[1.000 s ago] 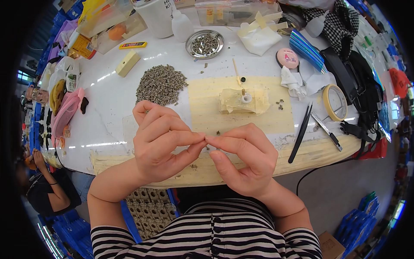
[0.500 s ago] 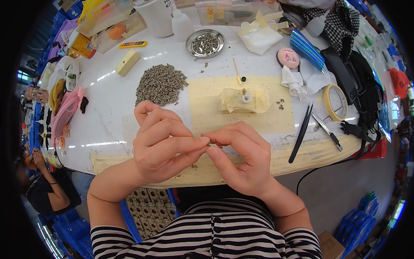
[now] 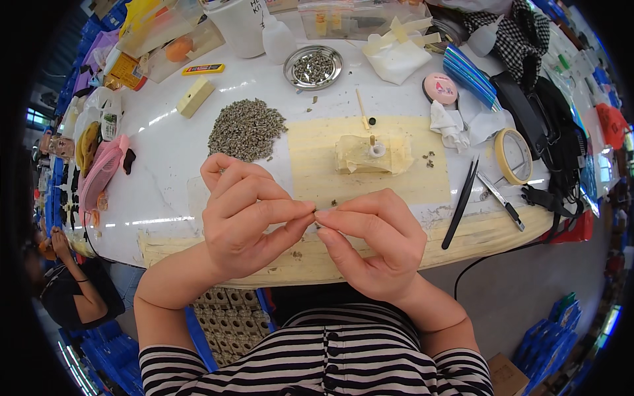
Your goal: The person assembles small toy components by hand, inserting a small pin or axle into a larger plastic piece and then fitting another small component onto it.
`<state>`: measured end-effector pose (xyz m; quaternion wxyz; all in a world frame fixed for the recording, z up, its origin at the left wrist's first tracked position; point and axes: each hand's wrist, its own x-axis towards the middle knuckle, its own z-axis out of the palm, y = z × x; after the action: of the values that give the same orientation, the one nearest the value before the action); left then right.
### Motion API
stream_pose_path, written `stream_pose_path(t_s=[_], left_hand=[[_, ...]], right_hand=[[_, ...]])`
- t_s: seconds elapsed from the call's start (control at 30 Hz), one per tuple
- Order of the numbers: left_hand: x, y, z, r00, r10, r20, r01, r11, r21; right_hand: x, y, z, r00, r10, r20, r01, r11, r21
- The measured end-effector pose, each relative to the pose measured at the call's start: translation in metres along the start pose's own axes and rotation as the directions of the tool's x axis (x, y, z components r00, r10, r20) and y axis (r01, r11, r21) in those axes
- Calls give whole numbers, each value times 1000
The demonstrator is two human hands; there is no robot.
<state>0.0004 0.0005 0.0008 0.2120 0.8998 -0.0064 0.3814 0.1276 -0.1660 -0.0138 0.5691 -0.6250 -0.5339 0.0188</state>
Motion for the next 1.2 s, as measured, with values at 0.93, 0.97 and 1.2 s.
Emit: stream_pose_path(t_s=[0.93,0.97,1.2], left_hand=[[-1,0,-1,1000,25,-14,-25,999,-38],[-1,0,0,999,28,-15,-29,999,-40],[-1,0,0,999,45,-8,-45,998,-43]], right_hand=[[-1,0,1,996,91,12,-90,996,-10],[-1,0,2,995,98,17,-98,995,-10],[-1,1,2,993,117,25,-118,993,25]])
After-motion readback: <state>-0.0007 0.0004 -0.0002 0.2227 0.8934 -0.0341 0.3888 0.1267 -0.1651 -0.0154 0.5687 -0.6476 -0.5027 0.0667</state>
